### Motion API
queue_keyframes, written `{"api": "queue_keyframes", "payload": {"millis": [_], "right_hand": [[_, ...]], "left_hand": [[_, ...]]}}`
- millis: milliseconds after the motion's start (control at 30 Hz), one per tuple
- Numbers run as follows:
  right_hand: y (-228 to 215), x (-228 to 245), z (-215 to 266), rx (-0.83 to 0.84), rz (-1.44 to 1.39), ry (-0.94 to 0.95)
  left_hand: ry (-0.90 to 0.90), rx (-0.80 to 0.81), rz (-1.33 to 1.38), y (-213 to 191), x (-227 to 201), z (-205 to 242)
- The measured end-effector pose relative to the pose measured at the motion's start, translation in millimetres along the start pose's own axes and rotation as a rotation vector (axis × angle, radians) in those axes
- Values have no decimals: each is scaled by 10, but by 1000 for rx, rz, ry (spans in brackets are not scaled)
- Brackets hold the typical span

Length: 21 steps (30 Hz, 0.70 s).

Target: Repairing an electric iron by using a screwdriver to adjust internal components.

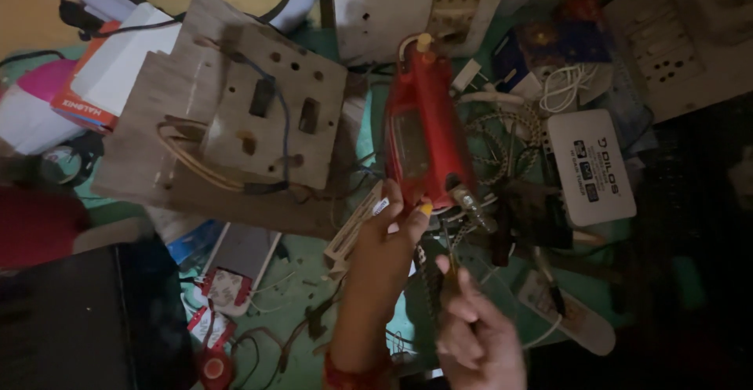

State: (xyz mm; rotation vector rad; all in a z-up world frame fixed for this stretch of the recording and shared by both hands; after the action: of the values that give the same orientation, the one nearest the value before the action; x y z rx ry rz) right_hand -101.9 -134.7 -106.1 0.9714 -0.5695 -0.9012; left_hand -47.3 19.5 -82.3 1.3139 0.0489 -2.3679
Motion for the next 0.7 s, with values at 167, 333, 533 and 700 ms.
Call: {"api": "queue_keyframes", "payload": {"millis": [167,333,533,700], "right_hand": [[301,-177,-67,-536,518,-293],[264,-67,-42,-609,547,-258],[-74,92,-111,-227,222,-56],[31,58,-87,-130,-222,221]], "left_hand": [[-11,2,73,30,-97,25],[13,16,14,5,-92,25],[-1,4,-44,6,-92,-5],[-103,28,-64,-15,76,-93]]}}
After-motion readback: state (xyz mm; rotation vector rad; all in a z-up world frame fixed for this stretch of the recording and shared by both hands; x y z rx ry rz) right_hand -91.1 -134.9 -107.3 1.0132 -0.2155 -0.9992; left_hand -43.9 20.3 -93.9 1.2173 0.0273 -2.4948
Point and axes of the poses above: each hand's wrist, its own z-axis away from the middle knuckle, its own y-axis out of the palm, x = y × z, the point moved 2 cm from there along -z, towards the middle knuckle, and after that the axes turned 6 degrees about -y, right-handed, at the moved point
